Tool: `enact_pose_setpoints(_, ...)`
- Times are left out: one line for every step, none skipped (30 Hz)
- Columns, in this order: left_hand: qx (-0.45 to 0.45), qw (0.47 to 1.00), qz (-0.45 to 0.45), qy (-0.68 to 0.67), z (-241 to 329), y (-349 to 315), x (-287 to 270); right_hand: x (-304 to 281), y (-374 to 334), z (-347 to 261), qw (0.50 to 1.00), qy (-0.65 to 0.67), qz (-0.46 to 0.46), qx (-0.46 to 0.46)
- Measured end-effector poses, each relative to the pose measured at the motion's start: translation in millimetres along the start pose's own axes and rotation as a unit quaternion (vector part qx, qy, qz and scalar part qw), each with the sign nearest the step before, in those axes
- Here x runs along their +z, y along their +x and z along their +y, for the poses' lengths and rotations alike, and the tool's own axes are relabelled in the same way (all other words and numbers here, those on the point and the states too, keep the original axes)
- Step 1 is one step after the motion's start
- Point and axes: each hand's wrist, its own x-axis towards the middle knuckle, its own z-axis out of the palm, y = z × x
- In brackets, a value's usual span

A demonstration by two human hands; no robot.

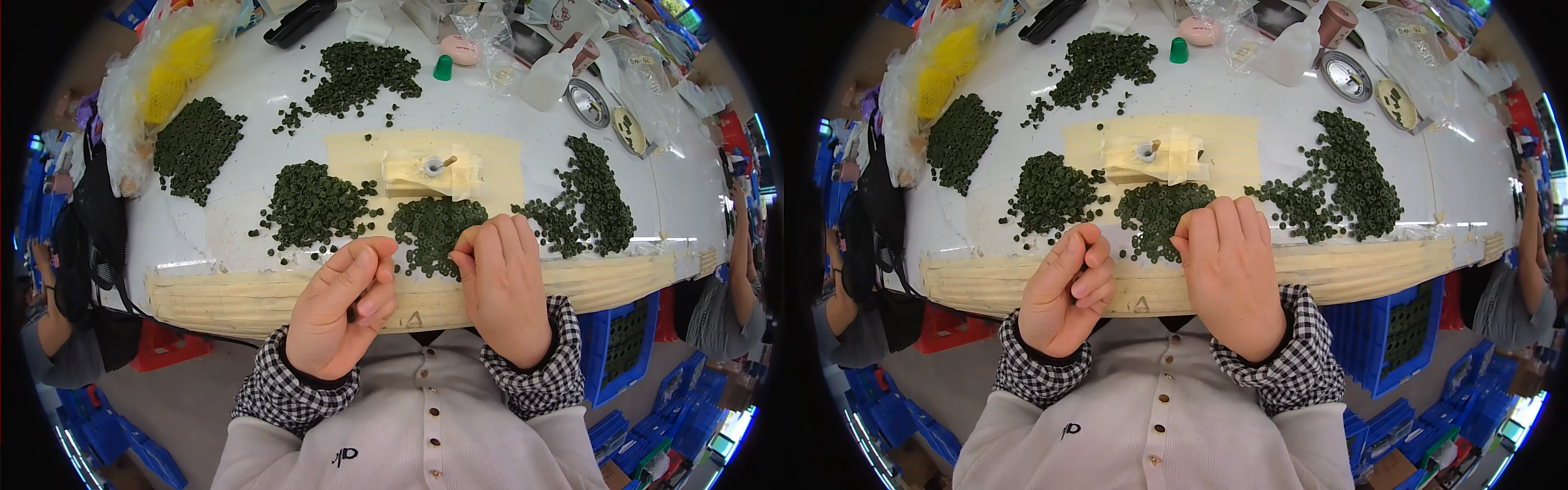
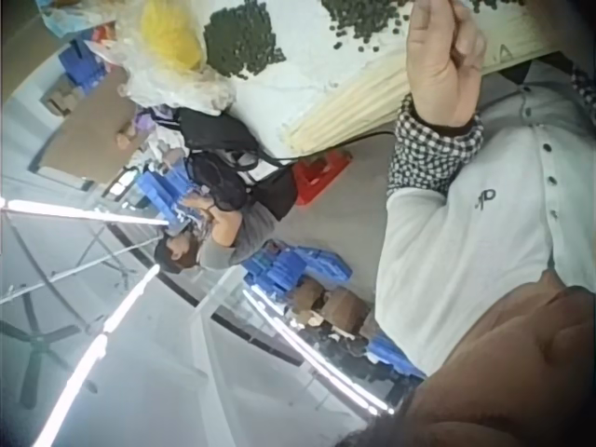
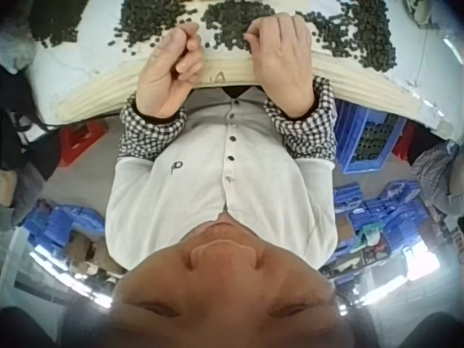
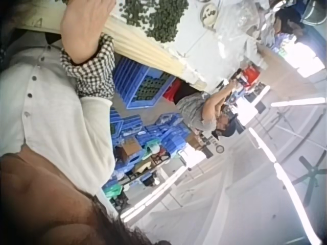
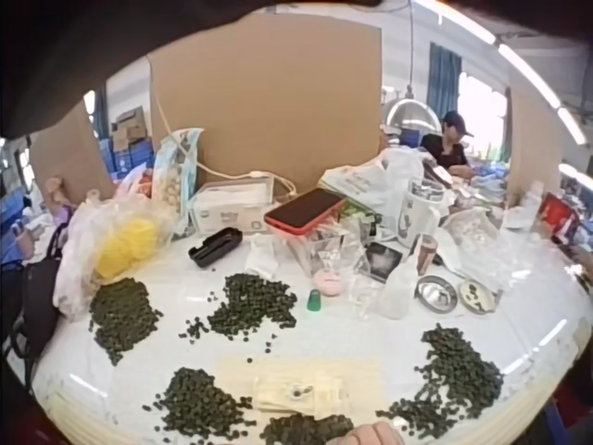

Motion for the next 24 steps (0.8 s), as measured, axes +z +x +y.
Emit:
enact_pose_setpoints(0.003, 1.000, 0.020, 0.016, 0.0, -0.3, 2.5, -0.8, 0.0, 1.5, 1.000, 0.024, 0.014, -0.003)
enact_pose_setpoints(0.002, 0.999, 0.021, 0.024, 0.7, 0.4, 5.0, -2.1, -0.8, 2.7, 0.998, 0.064, 0.027, 0.010)
enact_pose_setpoints(0.001, 0.999, 0.021, 0.032, 1.7, 1.7, 7.5, -3.9, -2.3, 3.5, 0.994, 0.103, 0.040, 0.022)
enact_pose_setpoints(0.000, 0.999, 0.022, 0.039, 2.2, 2.5, 8.6, -5.1, -3.5, 3.4, 0.988, 0.142, 0.053, 0.035)
enact_pose_setpoints(0.001, 0.999, 0.013, 0.036, 1.9, 2.6, 7.6, -5.6, -4.6, 2.3, 0.985, 0.155, 0.054, 0.048)
enact_pose_setpoints(0.003, 0.999, 0.003, 0.032, 1.0, 2.7, 5.2, -5.9, -5.7, 1.0, 0.982, 0.168, 0.054, 0.059)
enact_pose_setpoints(0.005, 1.000, -0.006, 0.029, 0.0, 2.7, 3.3, -6.1, -6.1, 0.3, 0.979, 0.181, 0.055, 0.071)
enact_pose_setpoints(0.006, 0.999, -0.011, 0.034, -0.8, 2.6, 2.3, -6.4, -5.4, 0.8, 0.980, 0.179, 0.064, 0.064)
enact_pose_setpoints(0.008, 0.999, -0.015, 0.039, -1.4, 2.6, 1.3, -6.3, -4.3, 2.0, 0.980, 0.176, 0.073, 0.057)
enact_pose_setpoints(0.011, 0.999, -0.020, 0.045, -2.1, 2.7, 0.1, -6.2, -3.5, 2.8, 0.980, 0.174, 0.082, 0.050)
enact_pose_setpoints(0.006, 0.999, -0.034, 0.042, -2.7, 2.7, -2.3, -6.4, -3.3, 2.4, 0.979, 0.179, 0.083, 0.055)
enact_pose_setpoints(0.001, 0.998, -0.049, 0.040, -2.3, 3.2, -5.0, -7.3, -2.4, 1.7, 0.978, 0.183, 0.084, 0.060)
enact_pose_setpoints(-0.003, 0.997, -0.064, 0.037, -1.8, 3.8, -6.0, -8.0, -1.8, 1.2, 0.976, 0.187, 0.086, 0.065)
enact_pose_setpoints(-0.008, 0.997, -0.060, 0.041, -0.9, 4.2, -4.4, -7.9, -1.5, 1.3, 0.975, 0.194, 0.088, 0.063)
enact_pose_setpoints(-0.012, 0.997, -0.057, 0.044, 0.2, 5.2, -1.8, -7.3, -1.3, 2.3, 0.974, 0.199, 0.090, 0.061)
enact_pose_setpoints(-0.016, 0.997, -0.055, 0.047, 0.8, 6.5, 0.1, -6.9, -1.2, 3.3, 0.973, 0.205, 0.092, 0.059)
enact_pose_setpoints(-0.020, 0.997, -0.057, 0.049, 0.8, 8.1, 0.5, -6.7, -1.4, 3.8, 0.972, 0.206, 0.096, 0.056)
enact_pose_setpoints(-0.023, 0.997, -0.059, 0.051, 0.3, 9.4, 0.5, -6.5, -1.7, 4.1, 0.972, 0.207, 0.100, 0.051)
enact_pose_setpoints(-0.026, 0.996, -0.061, 0.053, -0.1, 10.4, 0.9, -6.5, -1.9, 4.3, 0.971, 0.208, 0.103, 0.046)
enact_pose_setpoints(-0.025, 0.996, -0.062, 0.055, -0.8, 10.9, 2.2, -6.6, -1.8, 4.4, 0.971, 0.212, 0.103, 0.047)
enact_pose_setpoints(-0.023, 0.996, -0.063, 0.057, -2.1, 11.4, 2.8, -6.0, -1.7, 4.8, 0.970, 0.215, 0.102, 0.048)
enact_pose_setpoints(-0.021, 0.996, -0.064, 0.059, -3.3, 11.6, 3.1, -5.8, -1.9, 5.2, 0.969, 0.218, 0.102, 0.049)
enact_pose_setpoints(-0.026, 0.996, -0.066, 0.056, -4.5, 11.7, 2.7, -6.0, -2.8, 5.5, 0.968, 0.224, 0.099, 0.051)
enact_pose_setpoints(-0.030, 0.996, -0.070, 0.054, -5.6, 12.3, 2.3, -6.9, -3.2, 5.9, 0.967, 0.229, 0.097, 0.052)
